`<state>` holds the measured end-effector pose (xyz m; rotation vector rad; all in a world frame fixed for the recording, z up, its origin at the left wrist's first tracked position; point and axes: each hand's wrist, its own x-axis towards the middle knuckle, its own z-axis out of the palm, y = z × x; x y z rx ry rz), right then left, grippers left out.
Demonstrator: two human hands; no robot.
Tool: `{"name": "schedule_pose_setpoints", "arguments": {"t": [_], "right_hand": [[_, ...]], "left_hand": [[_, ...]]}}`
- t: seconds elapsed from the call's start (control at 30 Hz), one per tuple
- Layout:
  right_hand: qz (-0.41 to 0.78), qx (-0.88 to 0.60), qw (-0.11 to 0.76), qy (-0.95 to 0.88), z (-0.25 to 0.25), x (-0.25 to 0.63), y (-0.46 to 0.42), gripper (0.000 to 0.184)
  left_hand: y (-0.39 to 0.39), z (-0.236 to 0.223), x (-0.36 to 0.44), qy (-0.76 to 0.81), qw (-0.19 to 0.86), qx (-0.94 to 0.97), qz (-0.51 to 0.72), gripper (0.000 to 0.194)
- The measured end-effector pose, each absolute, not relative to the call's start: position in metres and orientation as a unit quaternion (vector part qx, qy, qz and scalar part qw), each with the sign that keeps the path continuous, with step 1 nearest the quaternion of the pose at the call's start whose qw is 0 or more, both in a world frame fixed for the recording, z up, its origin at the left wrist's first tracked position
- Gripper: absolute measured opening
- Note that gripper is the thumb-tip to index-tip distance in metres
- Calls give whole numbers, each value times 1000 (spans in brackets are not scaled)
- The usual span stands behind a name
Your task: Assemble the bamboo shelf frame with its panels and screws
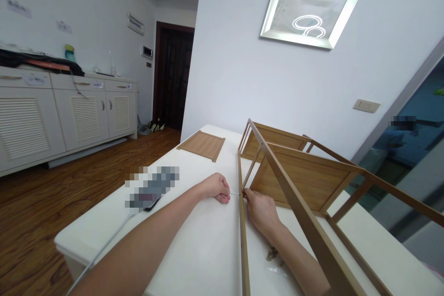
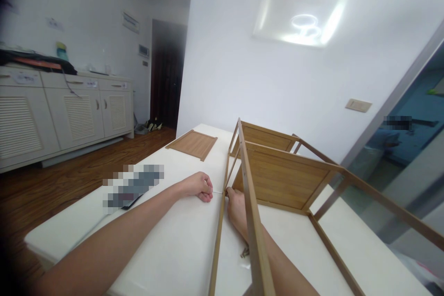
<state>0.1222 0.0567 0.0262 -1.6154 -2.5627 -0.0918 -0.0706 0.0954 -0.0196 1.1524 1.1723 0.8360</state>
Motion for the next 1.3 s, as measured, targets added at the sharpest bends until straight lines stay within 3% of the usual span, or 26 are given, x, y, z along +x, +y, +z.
{"name": "schedule_pose_setpoints", "arguments": {"t": [0.47,0.93,1.3], "right_hand": [[-20,-533,54,-844,26,122,58,35],[-26,-545,38,-837,22,125,65,33],[-36,-538,30,-842,14,130,73,33]], "left_hand": [[90,-15,-63,534,509,580,346,12],[87,-8,-63,595,126,761,226,6],[86,-5,-58,551,-38,827,105,15]]}}
